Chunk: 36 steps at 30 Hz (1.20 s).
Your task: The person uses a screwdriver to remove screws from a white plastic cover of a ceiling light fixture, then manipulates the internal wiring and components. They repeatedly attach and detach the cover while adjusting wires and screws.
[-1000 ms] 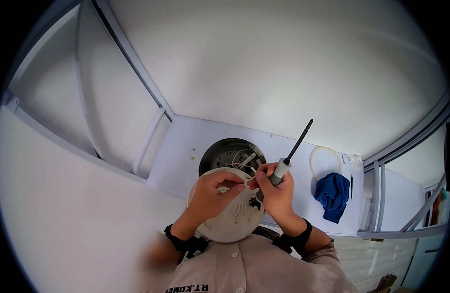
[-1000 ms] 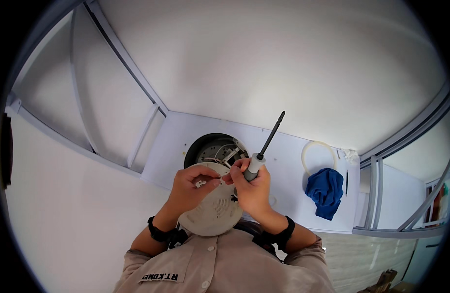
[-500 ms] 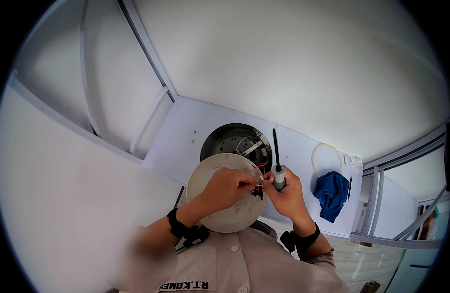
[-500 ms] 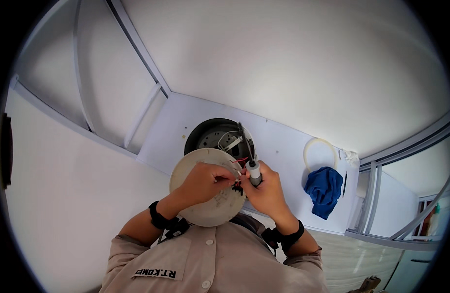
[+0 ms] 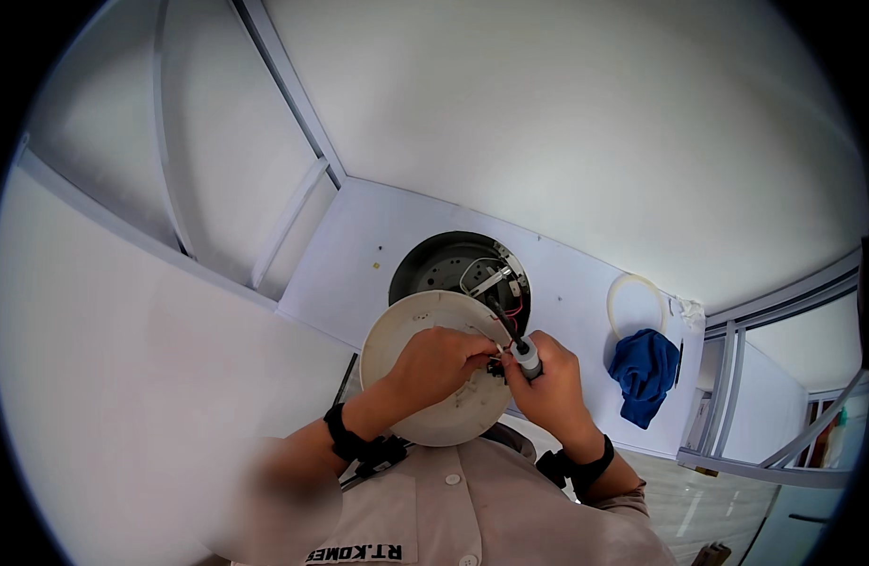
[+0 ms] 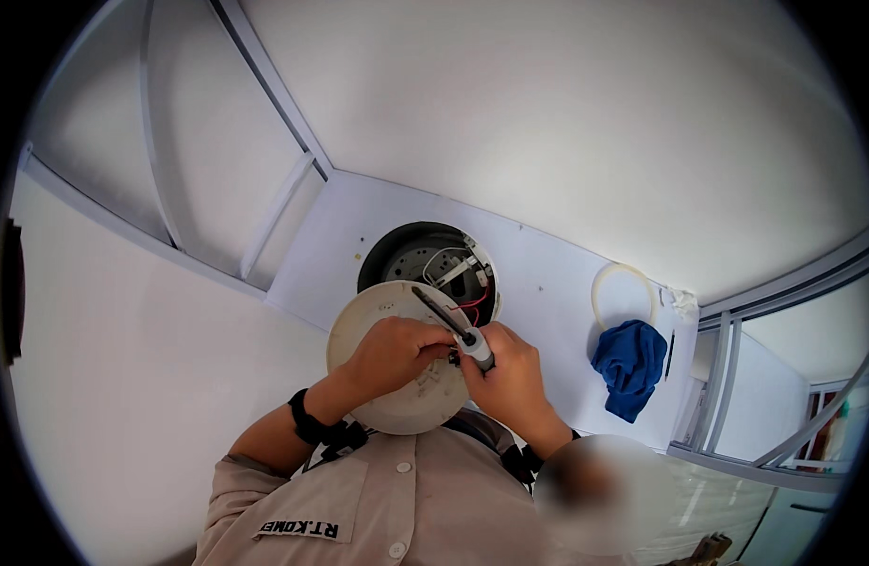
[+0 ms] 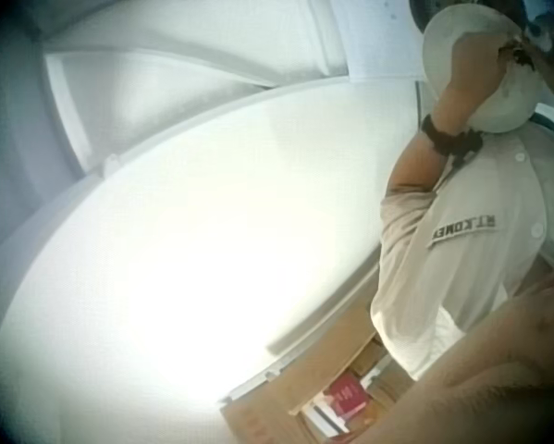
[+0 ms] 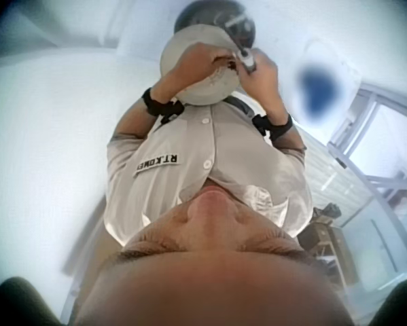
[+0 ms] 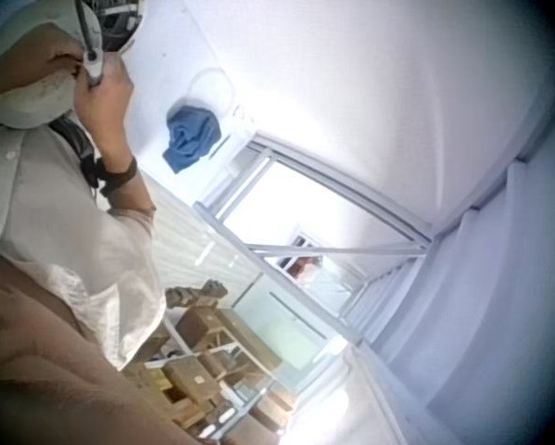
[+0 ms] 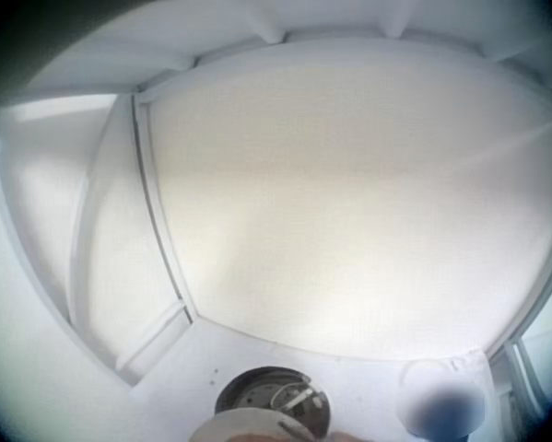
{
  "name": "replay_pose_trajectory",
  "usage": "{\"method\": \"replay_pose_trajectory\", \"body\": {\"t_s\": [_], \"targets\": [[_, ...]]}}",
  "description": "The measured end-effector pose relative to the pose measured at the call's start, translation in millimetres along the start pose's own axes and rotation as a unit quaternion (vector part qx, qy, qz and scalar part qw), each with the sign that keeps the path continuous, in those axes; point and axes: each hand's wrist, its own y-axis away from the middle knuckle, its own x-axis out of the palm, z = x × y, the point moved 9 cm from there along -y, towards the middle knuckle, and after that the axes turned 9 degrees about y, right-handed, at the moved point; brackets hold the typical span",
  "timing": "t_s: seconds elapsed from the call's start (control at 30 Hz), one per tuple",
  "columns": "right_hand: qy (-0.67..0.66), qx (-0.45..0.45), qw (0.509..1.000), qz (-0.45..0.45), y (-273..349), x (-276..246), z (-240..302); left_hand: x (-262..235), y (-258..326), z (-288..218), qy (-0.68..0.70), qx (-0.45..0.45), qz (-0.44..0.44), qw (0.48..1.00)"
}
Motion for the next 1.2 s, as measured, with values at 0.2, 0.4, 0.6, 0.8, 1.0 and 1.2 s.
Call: {"method": "replay_pose_trajectory", "body": {"t_s": [0.2,0.4,0.6,0.8,1.0,1.2], "targets": [[0.049,-0.024,0.995,-0.079,11,8,-2,0,1,-3,-0.013,0.031,-0.021,0.999],[0.073,-0.068,0.99,-0.1,14,11,-2,11,2,8,-0.097,0.021,0.004,0.995],[0.055,-0.09,0.991,-0.087,15,10,0,12,1,2,-0.103,0.035,-0.011,0.994],[0.048,-0.097,0.991,-0.078,16,10,-1,13,1,4,-0.135,0.052,-0.002,0.989],[0.072,-0.154,0.979,-0.112,12,3,10,13,0,-1,-0.141,0.076,0.002,0.987],[0.072,-0.161,0.978,-0.108,11,3,8,15,-3,0,-0.155,0.084,0.018,0.984]]}}
